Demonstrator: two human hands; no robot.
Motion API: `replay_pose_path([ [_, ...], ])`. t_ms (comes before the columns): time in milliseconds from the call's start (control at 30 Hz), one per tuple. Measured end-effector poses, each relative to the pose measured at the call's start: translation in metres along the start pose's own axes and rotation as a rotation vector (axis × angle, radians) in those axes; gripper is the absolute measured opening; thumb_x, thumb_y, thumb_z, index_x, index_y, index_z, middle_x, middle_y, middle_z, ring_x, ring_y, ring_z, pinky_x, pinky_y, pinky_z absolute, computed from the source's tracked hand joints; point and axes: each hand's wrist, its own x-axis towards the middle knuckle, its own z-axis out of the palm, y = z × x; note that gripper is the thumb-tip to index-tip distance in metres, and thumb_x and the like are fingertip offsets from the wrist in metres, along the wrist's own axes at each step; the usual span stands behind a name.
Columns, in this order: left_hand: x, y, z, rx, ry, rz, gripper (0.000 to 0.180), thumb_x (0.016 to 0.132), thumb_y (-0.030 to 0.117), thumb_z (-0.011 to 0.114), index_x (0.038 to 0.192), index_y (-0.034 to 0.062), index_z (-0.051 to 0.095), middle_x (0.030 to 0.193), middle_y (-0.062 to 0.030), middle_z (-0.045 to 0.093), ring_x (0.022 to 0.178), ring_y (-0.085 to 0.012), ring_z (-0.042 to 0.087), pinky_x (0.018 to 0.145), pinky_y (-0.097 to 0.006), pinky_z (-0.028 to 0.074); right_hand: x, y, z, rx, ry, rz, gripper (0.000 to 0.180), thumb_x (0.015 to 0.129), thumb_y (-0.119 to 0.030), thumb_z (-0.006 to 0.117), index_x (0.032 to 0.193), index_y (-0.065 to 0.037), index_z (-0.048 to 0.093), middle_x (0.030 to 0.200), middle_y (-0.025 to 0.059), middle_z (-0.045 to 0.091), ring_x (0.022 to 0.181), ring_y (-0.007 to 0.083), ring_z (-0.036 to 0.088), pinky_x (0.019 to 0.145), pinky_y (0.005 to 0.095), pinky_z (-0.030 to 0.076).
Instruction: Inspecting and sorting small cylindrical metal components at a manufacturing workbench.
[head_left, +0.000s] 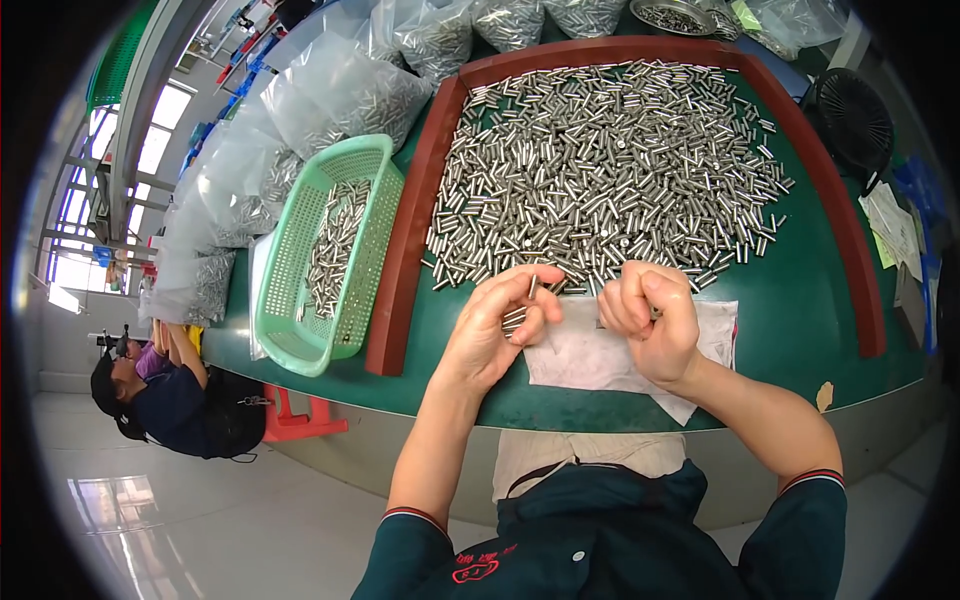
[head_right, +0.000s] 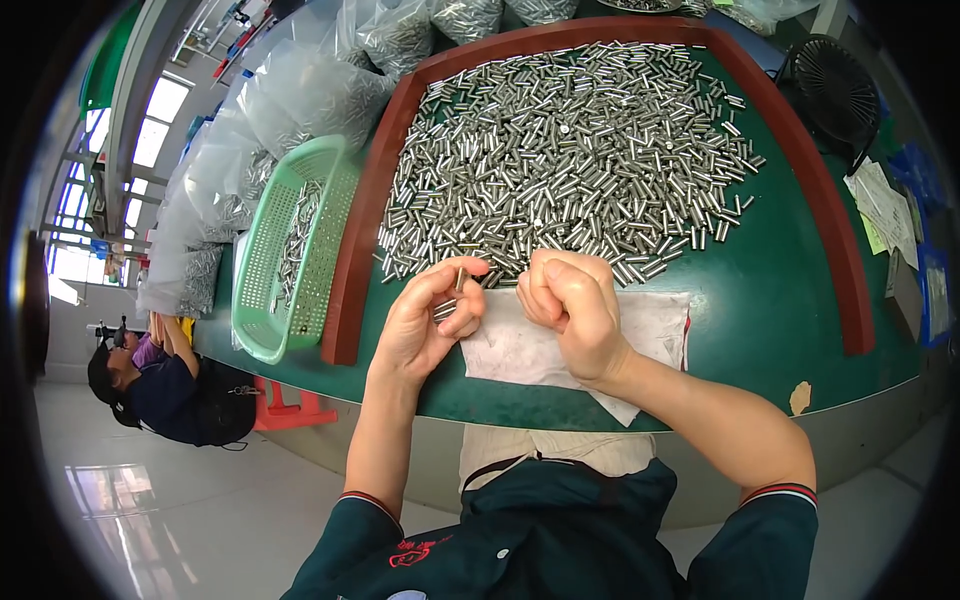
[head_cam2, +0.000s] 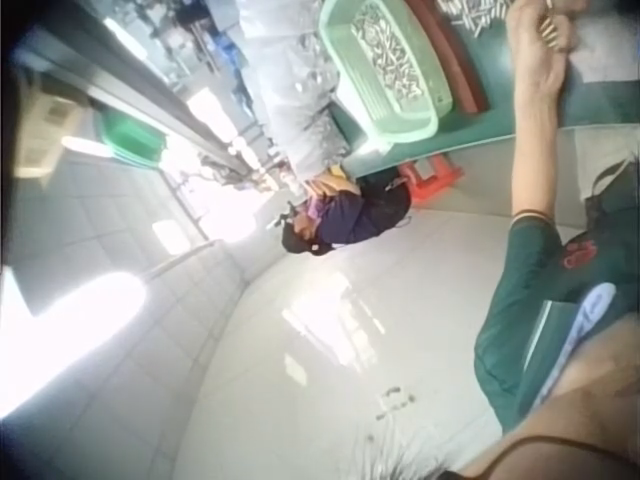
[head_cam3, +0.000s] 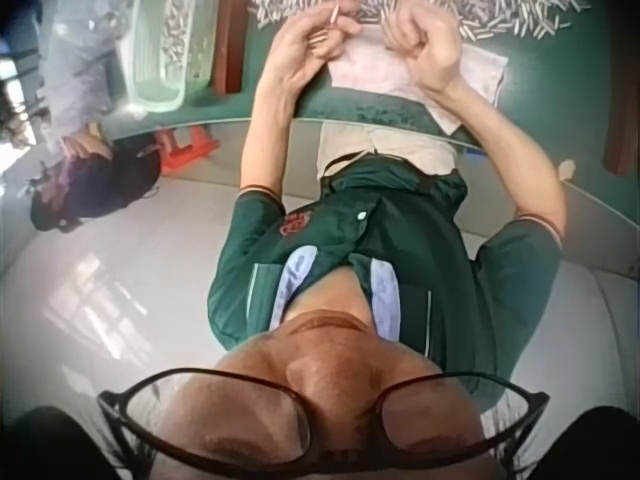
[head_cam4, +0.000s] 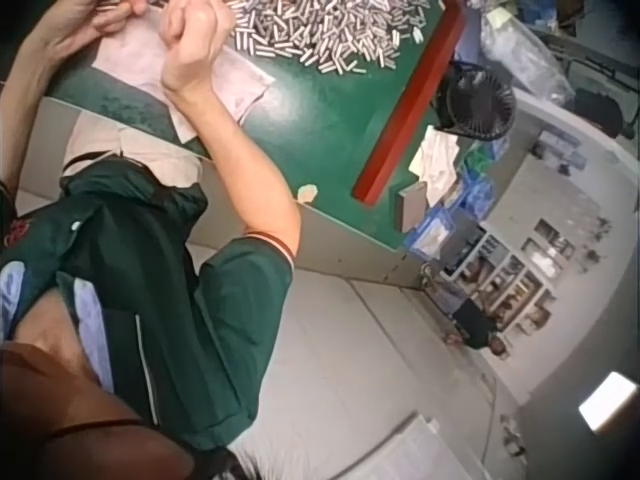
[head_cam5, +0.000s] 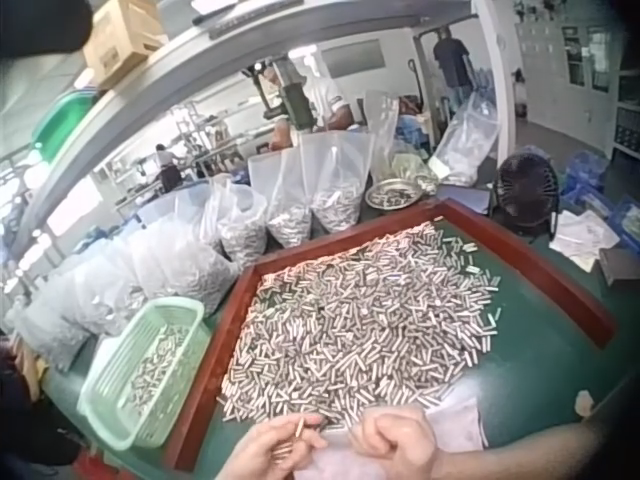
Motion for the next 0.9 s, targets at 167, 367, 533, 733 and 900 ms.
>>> replay_pose_path([
  [167, -0.015, 0.019, -0.008, 0.455, 0.247, 0.520, 0.019, 0.092, 0.016, 0.038, 0.086, 0.0027, 0.050, 0.059, 0.0039, 0.034, 0.048, -0.0029, 0.025, 0.043, -0.019, 0.020, 0.001, 0.002, -0.003, 0.009, -0.021, 0.001, 0.034, 0.083, -0.023, 0.034, 0.053, -0.010, 0.029, 0.042, -0.0011, 0.026, 0.040, 0.0086, 0.018, 0.041, 0.0256, 0.018],
  [367, -0.043, 0.095, -0.019, 1.424, 1.069, 1.088, 0.014, 0.087, 0.009, 0.045, 0.087, -0.0015, 0.054, 0.067, -0.0082, 0.052, 0.052, -0.0136, 0.042, 0.049, -0.027, 0.034, -0.001, -0.002, -0.001, 0.028, -0.029, 0.008, 0.029, 0.080, -0.017, 0.033, 0.053, -0.007, 0.029, 0.046, -0.0006, 0.027, 0.043, 0.0078, 0.021, 0.043, 0.0237, 0.019],
  [533, -0.043, 0.106, -0.054, 1.819, 1.038, 0.948, 0.016, 0.078, 0.009, 0.058, 0.090, 0.0000, 0.059, 0.083, -0.0130, 0.057, 0.081, -0.0287, 0.053, 0.072, -0.035, 0.041, 0.000, 0.000, 0.000, 0.013, -0.025, 0.006, 0.029, 0.080, -0.017, 0.033, 0.053, -0.007, 0.029, 0.046, -0.0007, 0.026, 0.043, 0.0078, 0.022, 0.043, 0.0237, 0.019],
  [733, -0.004, 0.026, 0.000, 1.499, 0.216, 0.936, 0.011, 0.063, 0.002, 0.066, 0.072, 0.0039, 0.060, 0.070, -0.0053, 0.052, 0.070, -0.0223, 0.050, 0.062, -0.032, 0.038, 0.000, -0.001, -0.003, 0.030, -0.030, 0.010, 0.030, 0.081, -0.017, 0.033, 0.053, -0.007, 0.029, 0.046, -0.0006, 0.027, 0.044, 0.0078, 0.022, 0.043, 0.0236, 0.019],
  [900, 0.010, 0.002, 0.007, 1.618, 0.067, 0.961, 0.012, 0.062, 0.004, 0.067, 0.072, 0.0061, 0.060, 0.069, -0.0022, 0.050, 0.067, -0.0193, 0.047, 0.063, -0.031, 0.034, 0.000, -0.001, -0.001, 0.061, -0.018, 0.014, 0.030, 0.081, -0.017, 0.033, 0.053, -0.007, 0.029, 0.046, -0.0003, 0.027, 0.044, 0.0078, 0.022, 0.043, 0.0235, 0.020],
])
